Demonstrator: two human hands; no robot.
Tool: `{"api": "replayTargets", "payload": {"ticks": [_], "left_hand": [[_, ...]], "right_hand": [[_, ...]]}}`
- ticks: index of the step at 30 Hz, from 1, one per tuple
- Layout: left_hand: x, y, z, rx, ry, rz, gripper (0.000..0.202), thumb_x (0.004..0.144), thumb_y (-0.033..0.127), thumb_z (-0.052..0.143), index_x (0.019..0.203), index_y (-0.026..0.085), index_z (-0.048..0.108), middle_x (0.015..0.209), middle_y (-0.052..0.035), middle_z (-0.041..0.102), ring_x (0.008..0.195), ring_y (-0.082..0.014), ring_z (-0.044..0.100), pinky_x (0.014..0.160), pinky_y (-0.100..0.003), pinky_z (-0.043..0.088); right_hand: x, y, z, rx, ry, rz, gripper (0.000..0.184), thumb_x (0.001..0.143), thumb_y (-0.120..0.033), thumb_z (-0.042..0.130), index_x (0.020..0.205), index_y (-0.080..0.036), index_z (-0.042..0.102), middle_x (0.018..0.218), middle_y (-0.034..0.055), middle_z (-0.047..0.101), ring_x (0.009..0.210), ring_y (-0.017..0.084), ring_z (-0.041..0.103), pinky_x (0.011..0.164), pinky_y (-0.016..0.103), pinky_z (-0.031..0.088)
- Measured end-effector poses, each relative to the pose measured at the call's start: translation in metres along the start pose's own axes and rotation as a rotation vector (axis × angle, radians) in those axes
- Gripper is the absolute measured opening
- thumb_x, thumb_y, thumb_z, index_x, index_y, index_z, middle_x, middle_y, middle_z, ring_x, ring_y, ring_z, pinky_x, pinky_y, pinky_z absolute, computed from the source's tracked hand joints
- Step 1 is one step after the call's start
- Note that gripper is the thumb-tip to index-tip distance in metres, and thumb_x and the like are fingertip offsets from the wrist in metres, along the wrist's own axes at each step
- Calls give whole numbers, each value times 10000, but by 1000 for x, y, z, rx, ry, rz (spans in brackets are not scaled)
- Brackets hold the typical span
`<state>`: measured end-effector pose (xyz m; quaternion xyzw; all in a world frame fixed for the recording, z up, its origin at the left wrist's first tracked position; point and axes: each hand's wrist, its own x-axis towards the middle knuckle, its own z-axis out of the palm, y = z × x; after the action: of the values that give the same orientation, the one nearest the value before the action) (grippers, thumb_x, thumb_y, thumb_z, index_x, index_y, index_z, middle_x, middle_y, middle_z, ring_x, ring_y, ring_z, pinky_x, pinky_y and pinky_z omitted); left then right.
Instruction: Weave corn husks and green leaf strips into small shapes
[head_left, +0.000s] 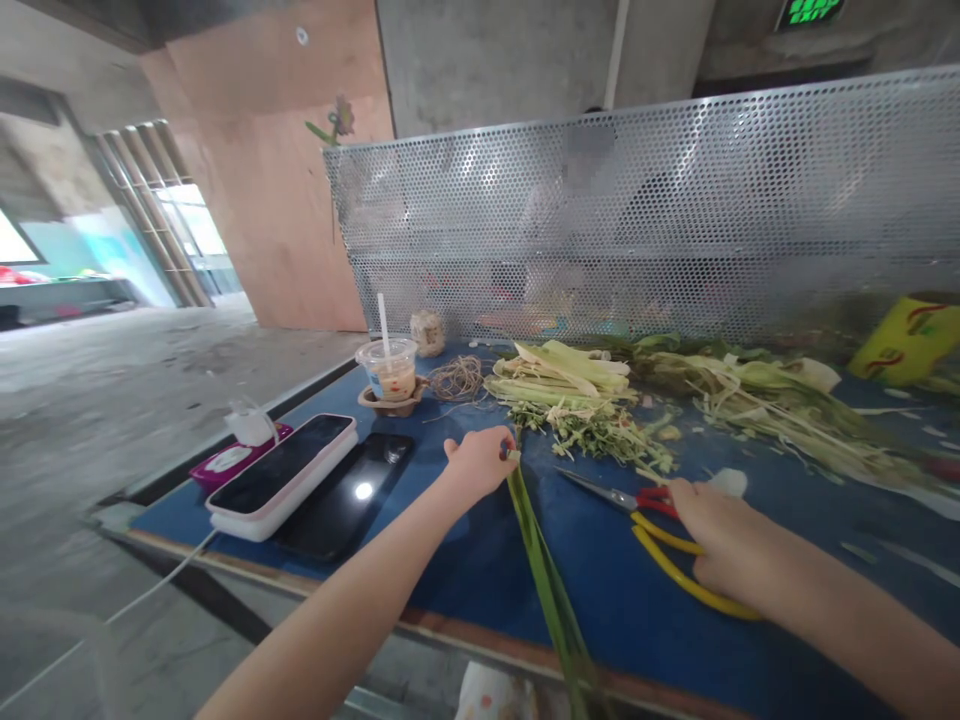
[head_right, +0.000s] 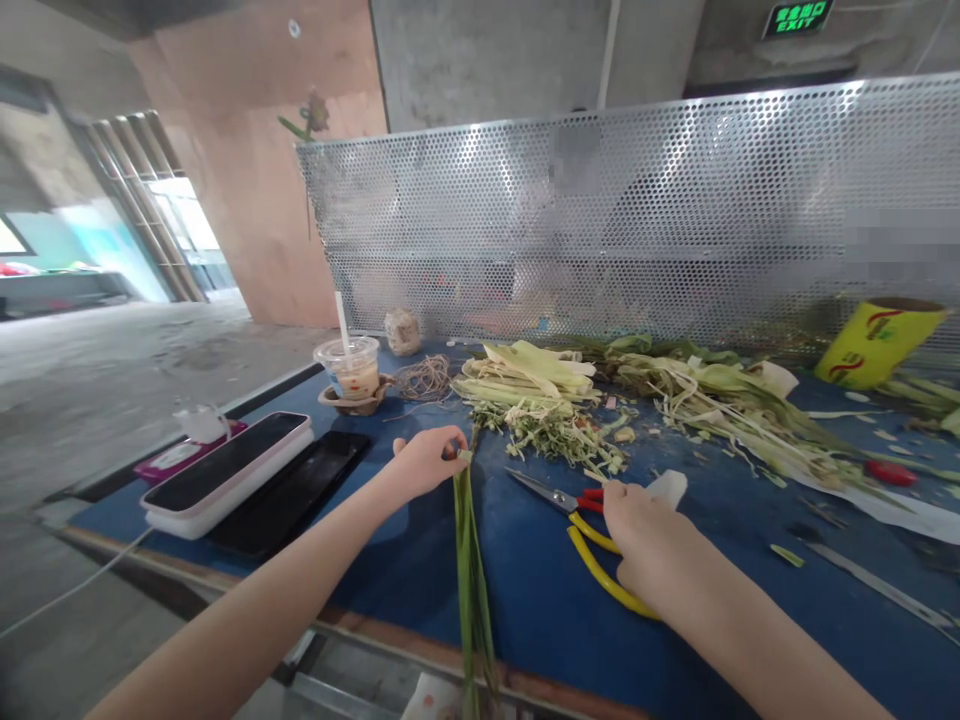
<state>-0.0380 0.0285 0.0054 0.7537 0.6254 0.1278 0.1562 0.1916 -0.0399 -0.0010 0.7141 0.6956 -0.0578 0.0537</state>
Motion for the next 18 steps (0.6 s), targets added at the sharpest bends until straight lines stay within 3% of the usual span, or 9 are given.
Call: {"api": "replayTargets", "payload": {"ticks": [5, 10, 13, 18], "left_hand": [[3, -2, 2, 50, 16, -10, 115, 705, 268, 522, 792, 230, 588, 872, -23, 654, 985, -280, 513, 796, -452, 327], [5, -5, 3, 69, 29, -33, 162, 694, 311, 533, 818, 224, 592, 902, -37, 658, 1012, -303, 490, 805, -465, 321], [6, -6, 4, 64, 33, -52, 177, 684, 340, 548, 809, 225, 598, 905, -38, 662, 1019, -307, 489, 808, -467, 322], [8, -6, 1, 34, 24, -81, 173, 675, 352, 564, 789, 231, 611, 905, -32, 671, 998, -298, 518, 830, -478, 316]], "right_hand": [[0, 3, -1, -21, 91, -12, 321, 485, 28, 483, 720, -191, 464, 826, 124, 573, 771, 309, 583, 533, 308, 386], [-3, 5, -8, -45, 254, -53, 241, 585, -15, 473, 754, -185, 446, 771, 162, 596, 807, 349, 541, 598, 370, 372], [-3, 5, -15, 14, 350, -53, 208, 646, -121, 512, 835, -175, 443, 741, 160, 595, 754, 344, 540, 589, 381, 378], [9, 4, -21, 171, 514, -79, 317, 709, -372, 524, 951, -181, 448, 751, 123, 608, 716, 311, 560, 654, 400, 404]]}}
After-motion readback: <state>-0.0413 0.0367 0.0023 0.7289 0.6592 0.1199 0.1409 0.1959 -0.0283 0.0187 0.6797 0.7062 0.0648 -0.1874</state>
